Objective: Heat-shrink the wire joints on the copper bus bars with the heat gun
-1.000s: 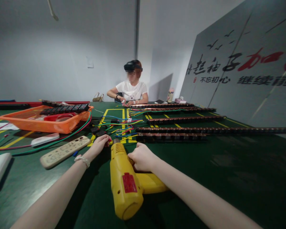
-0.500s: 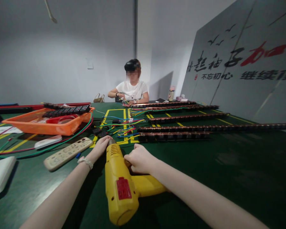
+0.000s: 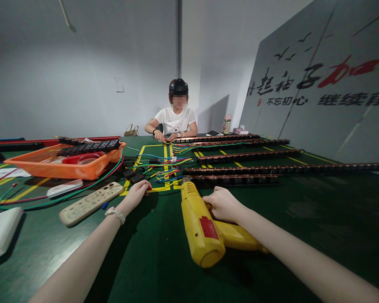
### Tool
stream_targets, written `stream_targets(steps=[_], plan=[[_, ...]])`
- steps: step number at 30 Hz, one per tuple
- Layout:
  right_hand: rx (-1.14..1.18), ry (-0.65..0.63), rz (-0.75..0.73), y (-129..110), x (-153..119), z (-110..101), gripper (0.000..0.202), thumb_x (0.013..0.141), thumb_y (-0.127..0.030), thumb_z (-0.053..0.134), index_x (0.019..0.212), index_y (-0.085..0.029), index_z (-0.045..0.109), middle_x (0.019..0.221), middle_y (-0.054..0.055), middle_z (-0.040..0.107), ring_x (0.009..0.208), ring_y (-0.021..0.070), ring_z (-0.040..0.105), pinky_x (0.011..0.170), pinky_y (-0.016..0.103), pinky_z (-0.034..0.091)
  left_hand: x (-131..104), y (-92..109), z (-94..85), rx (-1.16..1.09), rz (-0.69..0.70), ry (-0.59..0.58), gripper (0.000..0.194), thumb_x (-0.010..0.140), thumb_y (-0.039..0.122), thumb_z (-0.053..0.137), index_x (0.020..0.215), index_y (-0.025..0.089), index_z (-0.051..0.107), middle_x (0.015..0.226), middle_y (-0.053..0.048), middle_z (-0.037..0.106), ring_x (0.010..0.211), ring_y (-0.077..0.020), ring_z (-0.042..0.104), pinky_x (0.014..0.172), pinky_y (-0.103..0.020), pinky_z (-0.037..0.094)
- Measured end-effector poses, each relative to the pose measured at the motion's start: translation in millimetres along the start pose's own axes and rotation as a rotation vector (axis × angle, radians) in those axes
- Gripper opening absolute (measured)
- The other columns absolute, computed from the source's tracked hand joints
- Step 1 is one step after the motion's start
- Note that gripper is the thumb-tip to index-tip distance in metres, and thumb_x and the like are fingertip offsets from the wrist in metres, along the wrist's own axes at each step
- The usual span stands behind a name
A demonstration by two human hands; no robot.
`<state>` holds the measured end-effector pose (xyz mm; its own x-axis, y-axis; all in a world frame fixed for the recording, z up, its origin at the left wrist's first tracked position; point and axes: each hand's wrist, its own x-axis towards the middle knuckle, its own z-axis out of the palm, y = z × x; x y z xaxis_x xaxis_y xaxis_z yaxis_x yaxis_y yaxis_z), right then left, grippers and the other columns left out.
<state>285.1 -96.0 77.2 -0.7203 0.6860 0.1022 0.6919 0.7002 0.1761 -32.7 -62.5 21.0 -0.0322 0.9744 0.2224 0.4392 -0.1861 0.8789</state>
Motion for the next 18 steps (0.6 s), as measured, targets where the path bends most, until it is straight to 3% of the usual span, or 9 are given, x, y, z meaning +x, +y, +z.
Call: stream_targets(steps=[6,18], plan=[[-0.042,-0.006,0.036,11.4,-10.0,-0.3,0.01,0.066,-0.014,0.051,0.068,-0.019,0.06,0.066,0.004,0.067,0.062,0.0179,0.058,0.069,0.029,0.032,0.4,-1.8,-0.4,0.021,-0.004,-0.015,0.024,0.074,0.038,0.041,0.07,0.017,0.054,0.055,0.004,0.048,0.056,-0.013,0.049,0.056,-0.024,0.037],[-0.001,-0.012,-0.058,-8.0,6.1,-1.6,0.011,0.065,-0.017,0.052,0.069,-0.018,0.062,0.069,0.005,0.068,0.064,0.0182,0.059,0.072,0.03,0.034,1.2,-4.0,0.7,0.048,0.021,0.016,0.026,0.074,0.04,0.042,0.071,0.017,0.055,0.06,0.002,0.051,0.058,-0.0136,0.05,0.056,-0.023,0.039]])
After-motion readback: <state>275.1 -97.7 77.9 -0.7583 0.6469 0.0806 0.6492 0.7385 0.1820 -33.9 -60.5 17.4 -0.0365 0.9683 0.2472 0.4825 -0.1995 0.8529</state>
